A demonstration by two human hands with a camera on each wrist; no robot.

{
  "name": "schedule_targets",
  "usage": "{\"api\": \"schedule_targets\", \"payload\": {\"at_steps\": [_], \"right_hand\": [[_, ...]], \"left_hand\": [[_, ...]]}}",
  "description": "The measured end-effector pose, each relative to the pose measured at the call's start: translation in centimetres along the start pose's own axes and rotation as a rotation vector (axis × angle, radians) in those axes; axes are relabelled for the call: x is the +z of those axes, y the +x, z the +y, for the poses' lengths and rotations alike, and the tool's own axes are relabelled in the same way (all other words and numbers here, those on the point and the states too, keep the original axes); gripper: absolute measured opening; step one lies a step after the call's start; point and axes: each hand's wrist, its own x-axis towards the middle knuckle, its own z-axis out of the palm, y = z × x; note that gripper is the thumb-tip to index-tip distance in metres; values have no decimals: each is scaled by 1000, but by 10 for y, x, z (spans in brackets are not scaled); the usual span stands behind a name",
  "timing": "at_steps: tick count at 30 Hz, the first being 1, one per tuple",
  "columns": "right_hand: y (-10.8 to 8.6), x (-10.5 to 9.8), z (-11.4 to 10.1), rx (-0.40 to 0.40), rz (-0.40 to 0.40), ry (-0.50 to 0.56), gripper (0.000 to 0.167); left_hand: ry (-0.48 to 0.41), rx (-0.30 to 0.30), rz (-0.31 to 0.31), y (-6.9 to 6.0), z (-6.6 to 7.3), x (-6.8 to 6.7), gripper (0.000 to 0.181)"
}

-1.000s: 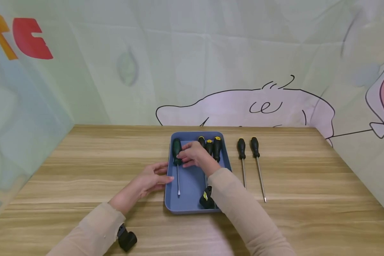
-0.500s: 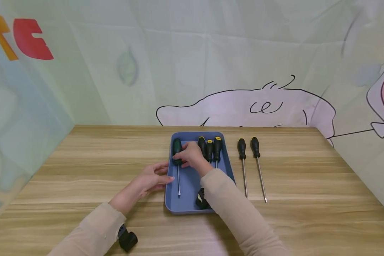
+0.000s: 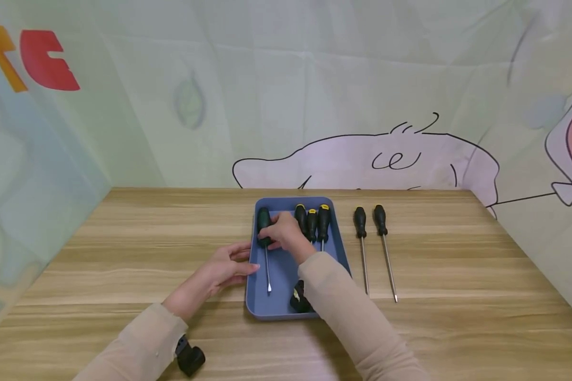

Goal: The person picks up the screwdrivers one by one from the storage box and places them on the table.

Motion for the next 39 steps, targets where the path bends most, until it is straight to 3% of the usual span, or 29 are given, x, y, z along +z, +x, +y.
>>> {"api": "schedule_targets", "payload": {"at_steps": [7, 14, 39], "right_hand": [[-4, -5, 0, 7, -47, 66, 50], [-5, -10, -4, 64, -100, 125, 50], [-6, -16, -9, 107, -142, 168, 47]], "left_hand": [[-1, 0, 3, -1, 1, 1, 66], [5, 12, -7, -4, 1, 2, 67], [19, 4, -14, -3, 2, 1, 68]]}}
